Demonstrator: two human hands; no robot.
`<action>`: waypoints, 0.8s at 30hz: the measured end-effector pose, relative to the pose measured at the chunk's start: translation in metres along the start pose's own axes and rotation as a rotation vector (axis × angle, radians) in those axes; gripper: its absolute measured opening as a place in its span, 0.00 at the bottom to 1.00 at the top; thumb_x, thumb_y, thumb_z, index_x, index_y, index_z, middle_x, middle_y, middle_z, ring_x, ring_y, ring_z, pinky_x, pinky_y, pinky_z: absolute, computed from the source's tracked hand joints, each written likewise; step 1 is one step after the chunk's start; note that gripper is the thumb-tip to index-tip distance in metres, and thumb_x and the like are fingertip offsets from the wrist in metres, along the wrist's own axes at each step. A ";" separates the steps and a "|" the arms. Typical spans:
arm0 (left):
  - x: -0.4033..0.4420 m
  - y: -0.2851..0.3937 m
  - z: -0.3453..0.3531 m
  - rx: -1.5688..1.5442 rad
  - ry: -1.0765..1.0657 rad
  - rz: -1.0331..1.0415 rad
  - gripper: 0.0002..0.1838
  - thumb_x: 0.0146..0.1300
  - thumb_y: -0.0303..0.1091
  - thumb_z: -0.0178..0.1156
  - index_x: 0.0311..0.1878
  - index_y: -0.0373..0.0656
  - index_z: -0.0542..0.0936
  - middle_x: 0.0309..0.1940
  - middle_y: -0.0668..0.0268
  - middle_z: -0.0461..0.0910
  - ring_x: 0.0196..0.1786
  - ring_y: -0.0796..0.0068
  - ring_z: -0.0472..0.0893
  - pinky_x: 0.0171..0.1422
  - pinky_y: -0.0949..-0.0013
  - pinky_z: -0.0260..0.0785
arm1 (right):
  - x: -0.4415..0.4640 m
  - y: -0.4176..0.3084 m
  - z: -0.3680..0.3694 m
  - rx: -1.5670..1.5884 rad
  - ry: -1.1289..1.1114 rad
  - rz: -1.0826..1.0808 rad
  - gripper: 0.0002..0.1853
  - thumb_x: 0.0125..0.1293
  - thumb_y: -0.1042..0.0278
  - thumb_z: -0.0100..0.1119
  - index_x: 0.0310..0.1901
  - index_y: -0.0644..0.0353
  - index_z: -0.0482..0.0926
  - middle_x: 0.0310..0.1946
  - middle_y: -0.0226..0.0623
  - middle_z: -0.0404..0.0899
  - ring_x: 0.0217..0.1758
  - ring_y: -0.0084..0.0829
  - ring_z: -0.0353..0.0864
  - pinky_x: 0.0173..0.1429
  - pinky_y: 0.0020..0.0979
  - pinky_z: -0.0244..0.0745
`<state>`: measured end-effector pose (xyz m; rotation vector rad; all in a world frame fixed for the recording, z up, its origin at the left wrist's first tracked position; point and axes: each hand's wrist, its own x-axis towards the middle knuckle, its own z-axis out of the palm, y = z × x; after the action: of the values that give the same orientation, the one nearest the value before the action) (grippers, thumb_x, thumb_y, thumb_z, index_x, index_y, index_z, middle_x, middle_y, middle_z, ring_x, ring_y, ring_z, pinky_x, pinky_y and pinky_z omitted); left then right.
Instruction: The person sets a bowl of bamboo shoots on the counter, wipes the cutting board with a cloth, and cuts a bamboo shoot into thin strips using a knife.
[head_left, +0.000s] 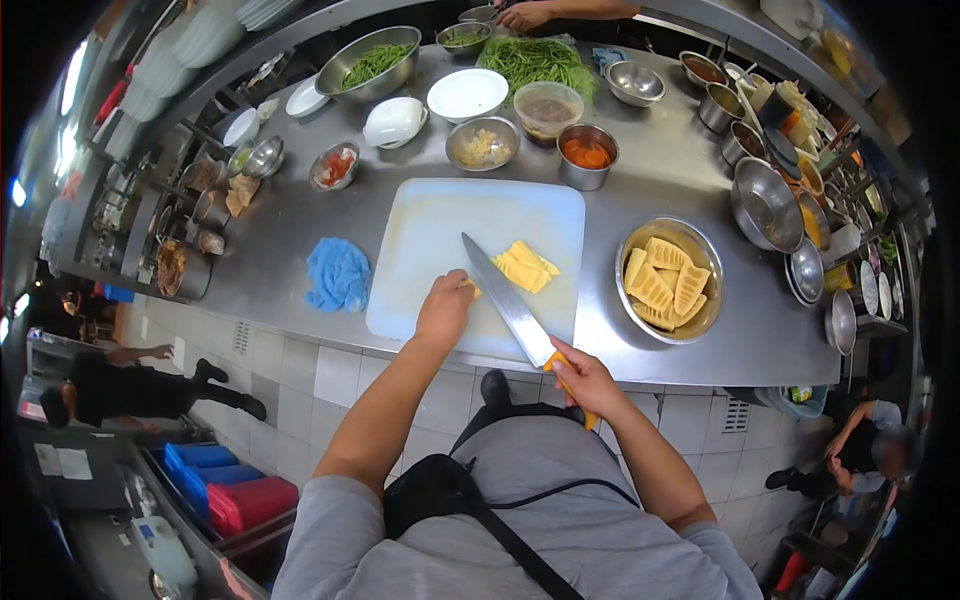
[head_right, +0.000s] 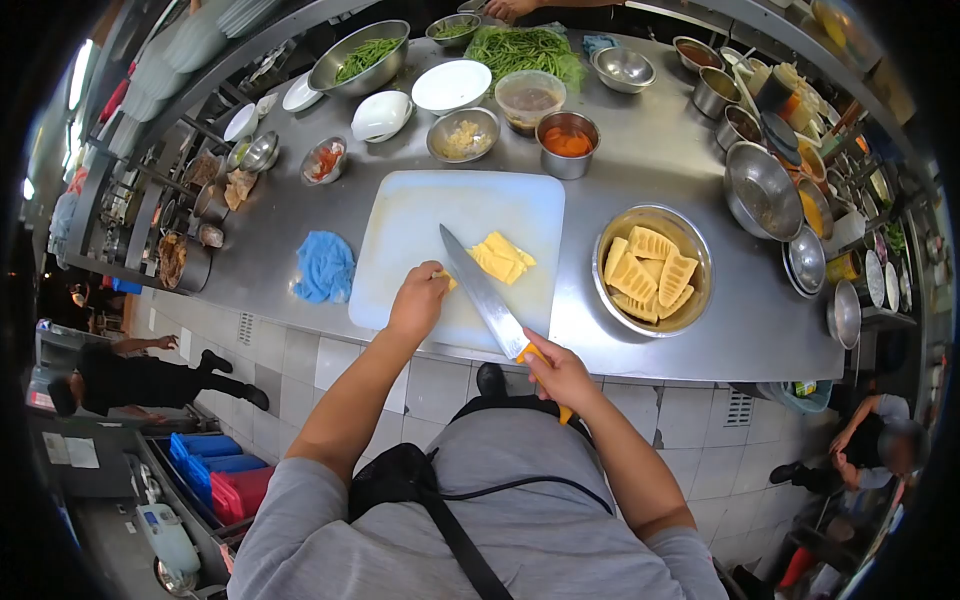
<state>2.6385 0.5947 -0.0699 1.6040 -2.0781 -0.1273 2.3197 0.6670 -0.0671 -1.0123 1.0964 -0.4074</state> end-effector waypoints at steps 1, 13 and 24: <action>0.001 0.000 0.000 0.034 -0.036 -0.009 0.07 0.65 0.24 0.61 0.40 0.36 0.88 0.45 0.54 0.83 0.52 0.49 0.82 0.57 0.52 0.80 | 0.001 0.001 0.001 0.004 -0.002 0.005 0.29 0.87 0.61 0.55 0.85 0.41 0.66 0.33 0.29 0.78 0.23 0.17 0.73 0.29 0.24 0.77; 0.006 -0.003 -0.003 0.031 -0.102 -0.097 0.04 0.63 0.26 0.67 0.36 0.40 0.90 0.37 0.57 0.83 0.45 0.51 0.84 0.51 0.52 0.80 | -0.013 0.009 -0.007 0.028 -0.051 0.076 0.29 0.86 0.62 0.56 0.85 0.36 0.67 0.32 0.28 0.76 0.24 0.18 0.72 0.29 0.24 0.78; 0.013 -0.001 -0.012 0.022 -0.156 -0.106 0.04 0.64 0.28 0.71 0.40 0.43 0.92 0.36 0.58 0.85 0.42 0.52 0.85 0.50 0.53 0.80 | -0.029 0.012 -0.002 -0.229 0.046 -0.050 0.28 0.82 0.59 0.62 0.81 0.33 0.73 0.32 0.30 0.80 0.25 0.20 0.74 0.31 0.29 0.76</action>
<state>2.6427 0.5856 -0.0557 1.7682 -2.1157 -0.2757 2.3026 0.6932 -0.0614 -1.2397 1.1795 -0.3517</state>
